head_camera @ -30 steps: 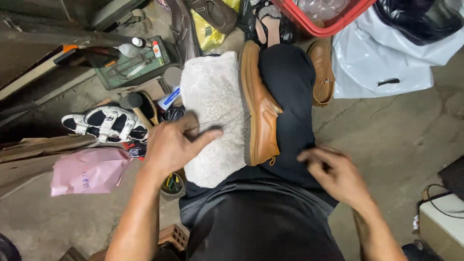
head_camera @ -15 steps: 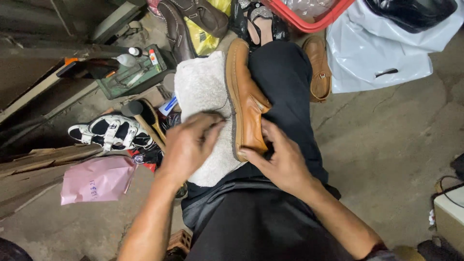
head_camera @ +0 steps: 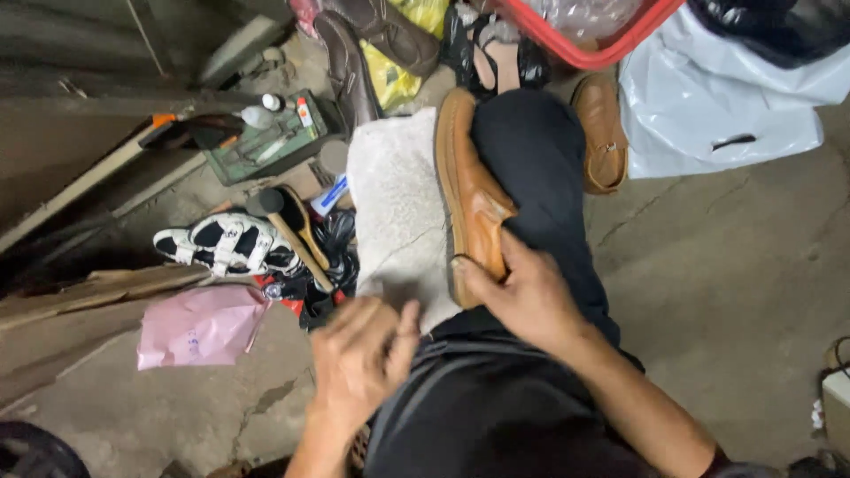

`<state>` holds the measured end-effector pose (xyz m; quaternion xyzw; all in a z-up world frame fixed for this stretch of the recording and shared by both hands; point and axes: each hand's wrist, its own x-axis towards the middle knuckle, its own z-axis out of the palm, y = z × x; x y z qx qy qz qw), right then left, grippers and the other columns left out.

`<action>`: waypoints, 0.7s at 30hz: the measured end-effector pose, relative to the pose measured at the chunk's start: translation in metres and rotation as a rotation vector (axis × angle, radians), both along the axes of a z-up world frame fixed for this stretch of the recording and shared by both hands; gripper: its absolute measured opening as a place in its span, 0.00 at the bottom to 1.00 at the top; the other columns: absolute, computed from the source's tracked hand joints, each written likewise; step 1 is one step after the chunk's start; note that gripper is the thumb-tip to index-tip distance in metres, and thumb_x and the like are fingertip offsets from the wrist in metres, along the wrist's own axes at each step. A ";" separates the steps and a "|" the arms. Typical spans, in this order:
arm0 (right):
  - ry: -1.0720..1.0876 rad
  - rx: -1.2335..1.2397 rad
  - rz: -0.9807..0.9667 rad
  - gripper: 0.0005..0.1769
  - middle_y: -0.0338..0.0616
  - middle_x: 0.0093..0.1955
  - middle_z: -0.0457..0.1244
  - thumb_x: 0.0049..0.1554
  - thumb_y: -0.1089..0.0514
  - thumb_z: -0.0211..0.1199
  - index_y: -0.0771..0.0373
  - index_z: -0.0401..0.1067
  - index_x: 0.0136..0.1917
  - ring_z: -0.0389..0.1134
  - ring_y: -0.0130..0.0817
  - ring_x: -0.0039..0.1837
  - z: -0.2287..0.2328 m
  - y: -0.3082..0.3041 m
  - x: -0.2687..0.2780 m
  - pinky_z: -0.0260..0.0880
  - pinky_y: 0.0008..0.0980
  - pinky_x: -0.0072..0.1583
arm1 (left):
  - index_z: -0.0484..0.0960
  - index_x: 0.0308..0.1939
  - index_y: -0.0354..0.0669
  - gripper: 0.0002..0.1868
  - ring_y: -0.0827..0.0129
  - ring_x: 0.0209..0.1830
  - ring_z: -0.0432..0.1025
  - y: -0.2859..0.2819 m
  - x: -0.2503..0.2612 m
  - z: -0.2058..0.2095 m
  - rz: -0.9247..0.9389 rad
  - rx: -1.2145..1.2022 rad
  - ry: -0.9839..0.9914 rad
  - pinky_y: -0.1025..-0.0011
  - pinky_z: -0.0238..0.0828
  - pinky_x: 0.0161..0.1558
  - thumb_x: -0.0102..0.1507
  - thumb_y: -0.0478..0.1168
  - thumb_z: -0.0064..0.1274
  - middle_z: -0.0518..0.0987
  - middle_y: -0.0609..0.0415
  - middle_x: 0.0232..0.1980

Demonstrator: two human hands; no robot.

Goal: The person sits on the floor and sews the sole of a brown leather shoe using a needle and thread. They repeatedly pass the needle through the shoe's sole and pull the thread tight to secure the stitching.

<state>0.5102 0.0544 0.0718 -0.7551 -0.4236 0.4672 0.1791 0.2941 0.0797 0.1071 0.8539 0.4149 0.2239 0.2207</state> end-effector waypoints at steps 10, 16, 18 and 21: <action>-0.201 0.374 0.173 0.22 0.36 0.28 0.54 0.64 0.49 0.58 0.57 0.58 0.32 0.57 0.36 0.33 0.015 -0.031 0.051 0.57 0.40 0.41 | 0.77 0.60 0.47 0.28 0.59 0.44 0.78 0.016 0.021 -0.008 0.146 -0.061 0.586 0.60 0.74 0.28 0.65 0.61 0.55 0.78 0.54 0.53; -0.113 0.526 0.101 0.23 0.35 0.27 0.46 0.60 0.62 0.61 0.56 0.51 0.29 0.47 0.31 0.31 0.004 -0.096 0.061 0.49 0.36 0.37 | 0.67 0.72 0.38 0.29 0.57 0.50 0.76 0.025 0.054 -0.027 0.063 -0.025 0.537 0.61 0.78 0.20 0.69 0.46 0.51 0.70 0.46 0.70; -0.095 0.493 0.038 0.23 0.32 0.26 0.45 0.58 0.61 0.62 0.54 0.51 0.29 0.44 0.25 0.31 0.010 -0.116 0.075 0.48 0.30 0.35 | 0.72 0.68 0.37 0.24 0.53 0.48 0.76 0.029 0.055 -0.034 0.066 -0.020 0.457 0.55 0.80 0.20 0.70 0.45 0.52 0.71 0.45 0.67; -0.027 0.287 -0.087 0.25 0.32 0.26 0.48 0.61 0.54 0.62 0.57 0.53 0.29 0.48 0.22 0.32 0.020 -0.117 0.088 0.51 0.28 0.37 | 0.81 0.54 0.39 0.12 0.50 0.53 0.76 0.035 0.047 -0.017 0.006 -0.055 0.195 0.53 0.76 0.32 0.66 0.34 0.52 0.75 0.46 0.61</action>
